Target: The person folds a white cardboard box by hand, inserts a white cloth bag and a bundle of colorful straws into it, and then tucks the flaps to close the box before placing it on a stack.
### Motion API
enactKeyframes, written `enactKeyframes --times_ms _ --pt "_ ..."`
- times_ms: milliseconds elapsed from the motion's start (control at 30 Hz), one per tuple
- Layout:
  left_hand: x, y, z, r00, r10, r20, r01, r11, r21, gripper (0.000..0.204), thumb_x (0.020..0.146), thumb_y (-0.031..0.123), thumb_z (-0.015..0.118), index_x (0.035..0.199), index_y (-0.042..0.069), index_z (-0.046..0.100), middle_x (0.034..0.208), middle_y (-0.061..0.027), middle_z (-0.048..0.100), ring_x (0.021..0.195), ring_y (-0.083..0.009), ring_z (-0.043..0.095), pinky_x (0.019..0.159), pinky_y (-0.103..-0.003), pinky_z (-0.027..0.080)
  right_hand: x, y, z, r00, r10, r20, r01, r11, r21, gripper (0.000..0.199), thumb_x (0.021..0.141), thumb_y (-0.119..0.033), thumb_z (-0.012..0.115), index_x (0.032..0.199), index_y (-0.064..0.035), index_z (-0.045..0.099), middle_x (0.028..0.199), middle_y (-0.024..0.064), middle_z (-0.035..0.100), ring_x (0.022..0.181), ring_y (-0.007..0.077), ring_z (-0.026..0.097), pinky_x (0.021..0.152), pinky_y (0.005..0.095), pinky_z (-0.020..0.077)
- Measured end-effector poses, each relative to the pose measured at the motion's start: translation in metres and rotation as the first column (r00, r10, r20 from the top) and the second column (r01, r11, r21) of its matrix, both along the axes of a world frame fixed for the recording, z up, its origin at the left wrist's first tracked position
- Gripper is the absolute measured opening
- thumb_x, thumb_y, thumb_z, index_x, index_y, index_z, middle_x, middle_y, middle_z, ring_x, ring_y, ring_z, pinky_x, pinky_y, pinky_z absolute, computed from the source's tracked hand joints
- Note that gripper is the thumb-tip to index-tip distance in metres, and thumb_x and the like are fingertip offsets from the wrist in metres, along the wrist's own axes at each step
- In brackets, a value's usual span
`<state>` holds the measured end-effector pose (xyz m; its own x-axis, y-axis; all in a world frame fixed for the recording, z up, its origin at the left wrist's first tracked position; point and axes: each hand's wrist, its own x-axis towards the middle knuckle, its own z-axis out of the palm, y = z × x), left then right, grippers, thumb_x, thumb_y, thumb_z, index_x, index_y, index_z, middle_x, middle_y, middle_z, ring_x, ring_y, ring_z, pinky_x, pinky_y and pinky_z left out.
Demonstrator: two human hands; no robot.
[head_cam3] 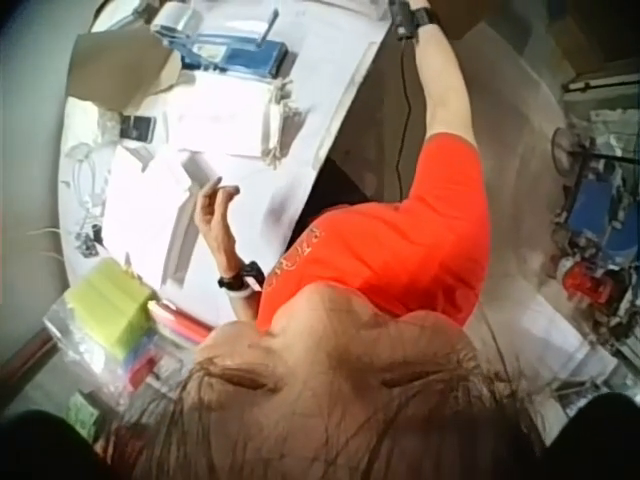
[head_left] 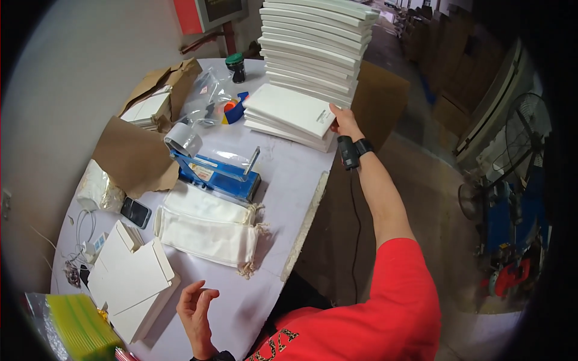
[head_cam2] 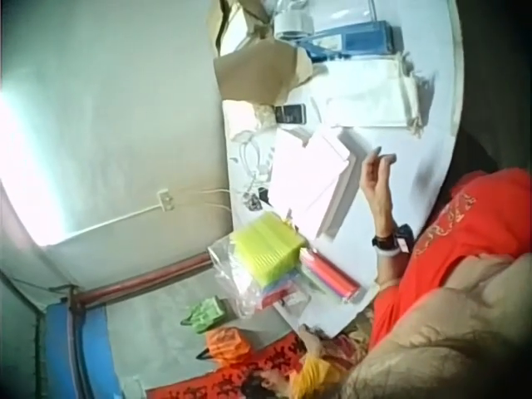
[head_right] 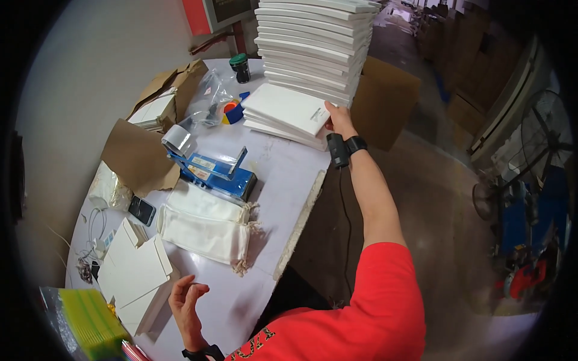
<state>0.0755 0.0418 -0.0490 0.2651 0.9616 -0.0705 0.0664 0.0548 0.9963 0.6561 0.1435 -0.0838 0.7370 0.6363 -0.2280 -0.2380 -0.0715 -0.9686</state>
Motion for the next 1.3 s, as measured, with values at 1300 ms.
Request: enactKeyframes --times_ms 1300 --pt "-0.212 0.038 -0.040 0.356 0.797 -0.488 -0.237 0.582 0.777 0.045 0.085 0.027 0.067 0.123 0.007 0.055 0.129 -0.0196 0.051 0.122 -0.0399 0.045 0.100 -0.045 0.038 -0.270 -0.044 0.093 0.272 0.241 0.932 -0.593 0.805 -0.035 0.026 0.092 -0.006 0.055 0.118 -0.0015 0.059 0.110 0.0119 0.064 0.102 0.0191 0.062 0.090 0.0294 0.0472"
